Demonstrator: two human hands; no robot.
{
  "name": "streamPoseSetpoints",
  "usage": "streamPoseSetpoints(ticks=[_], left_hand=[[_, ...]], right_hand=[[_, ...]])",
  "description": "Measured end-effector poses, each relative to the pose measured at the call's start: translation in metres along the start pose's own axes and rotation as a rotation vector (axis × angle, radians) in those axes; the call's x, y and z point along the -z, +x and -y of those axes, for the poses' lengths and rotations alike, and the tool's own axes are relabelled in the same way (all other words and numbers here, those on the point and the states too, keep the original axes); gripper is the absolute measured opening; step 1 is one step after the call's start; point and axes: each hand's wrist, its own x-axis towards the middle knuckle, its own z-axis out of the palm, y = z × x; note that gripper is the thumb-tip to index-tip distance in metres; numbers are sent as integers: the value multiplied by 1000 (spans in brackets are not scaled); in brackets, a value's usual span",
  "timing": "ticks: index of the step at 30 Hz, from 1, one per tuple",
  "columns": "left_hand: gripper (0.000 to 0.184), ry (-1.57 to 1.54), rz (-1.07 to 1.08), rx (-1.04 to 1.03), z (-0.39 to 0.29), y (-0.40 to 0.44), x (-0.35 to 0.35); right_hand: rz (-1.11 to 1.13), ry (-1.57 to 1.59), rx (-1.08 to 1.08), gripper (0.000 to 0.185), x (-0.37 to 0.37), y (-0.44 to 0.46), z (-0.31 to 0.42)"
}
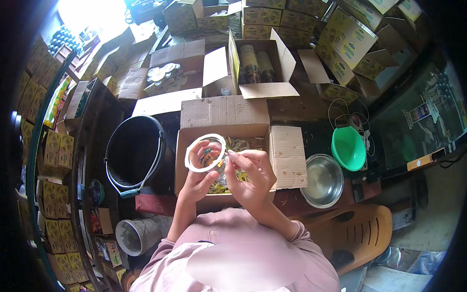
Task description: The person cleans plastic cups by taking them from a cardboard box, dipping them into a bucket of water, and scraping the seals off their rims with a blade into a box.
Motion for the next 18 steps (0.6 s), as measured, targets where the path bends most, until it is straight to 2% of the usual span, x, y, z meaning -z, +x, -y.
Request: streamPoseSetpoints(ticks=[9,12,18], left_hand=[[66,113,-3,-12,6,-3,3],[67,363,39,-75,7,-5,5],[69,290,15,-52,11,-6,6]], right_hand=[[-10,-48,58,23,-1,1,-5],[6,-45,50,24,1,5,-6],[-5,82,-72,22,2,9,-10]])
